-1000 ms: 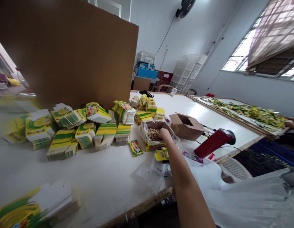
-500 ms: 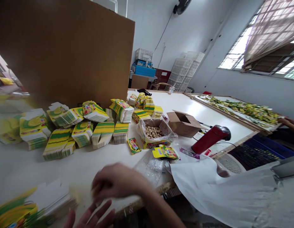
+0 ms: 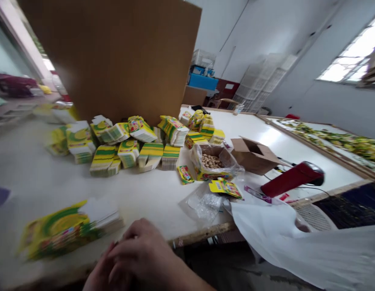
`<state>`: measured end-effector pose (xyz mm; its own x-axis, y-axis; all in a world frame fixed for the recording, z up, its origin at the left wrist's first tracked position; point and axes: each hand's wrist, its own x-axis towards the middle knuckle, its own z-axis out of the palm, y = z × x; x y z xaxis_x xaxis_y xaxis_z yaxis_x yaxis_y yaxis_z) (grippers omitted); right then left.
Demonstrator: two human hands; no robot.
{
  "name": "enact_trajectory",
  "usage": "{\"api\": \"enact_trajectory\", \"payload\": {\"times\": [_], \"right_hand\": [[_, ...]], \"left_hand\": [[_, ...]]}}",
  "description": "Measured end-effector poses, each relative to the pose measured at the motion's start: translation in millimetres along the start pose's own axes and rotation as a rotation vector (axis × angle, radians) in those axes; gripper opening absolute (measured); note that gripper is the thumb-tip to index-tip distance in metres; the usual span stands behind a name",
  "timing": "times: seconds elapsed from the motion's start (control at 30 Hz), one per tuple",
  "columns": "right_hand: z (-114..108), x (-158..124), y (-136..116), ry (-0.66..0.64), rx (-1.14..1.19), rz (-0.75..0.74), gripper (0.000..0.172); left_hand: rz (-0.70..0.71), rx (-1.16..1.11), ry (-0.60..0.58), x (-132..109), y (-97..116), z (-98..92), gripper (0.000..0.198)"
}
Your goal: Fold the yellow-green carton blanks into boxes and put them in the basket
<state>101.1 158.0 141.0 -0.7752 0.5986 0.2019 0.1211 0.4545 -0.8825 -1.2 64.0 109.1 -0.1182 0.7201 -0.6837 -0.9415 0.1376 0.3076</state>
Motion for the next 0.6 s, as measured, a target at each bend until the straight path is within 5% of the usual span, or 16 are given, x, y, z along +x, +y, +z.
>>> {"api": "enact_trajectory", "payload": {"times": [0.07,0.17,0.6], "right_hand": [[-3.5,-1.0,-12.5,0.141,0.168,0.149,0.016],[-2.0,-2.6,-17.6,0.226,0.346,0.266,0.016],[10.0,-9.2,-6.5,0.15,0.529,0.263,0.009]], "left_hand": [[0.066,-0.057,-0.004,-10.8,-1.8,7.5,0.016],[0.201,0.025,0.029,-23.5,-4.3,19.5,0.044],[0.356,0.257,0.029,-25.9,0.2,13.1,0.047]]}}
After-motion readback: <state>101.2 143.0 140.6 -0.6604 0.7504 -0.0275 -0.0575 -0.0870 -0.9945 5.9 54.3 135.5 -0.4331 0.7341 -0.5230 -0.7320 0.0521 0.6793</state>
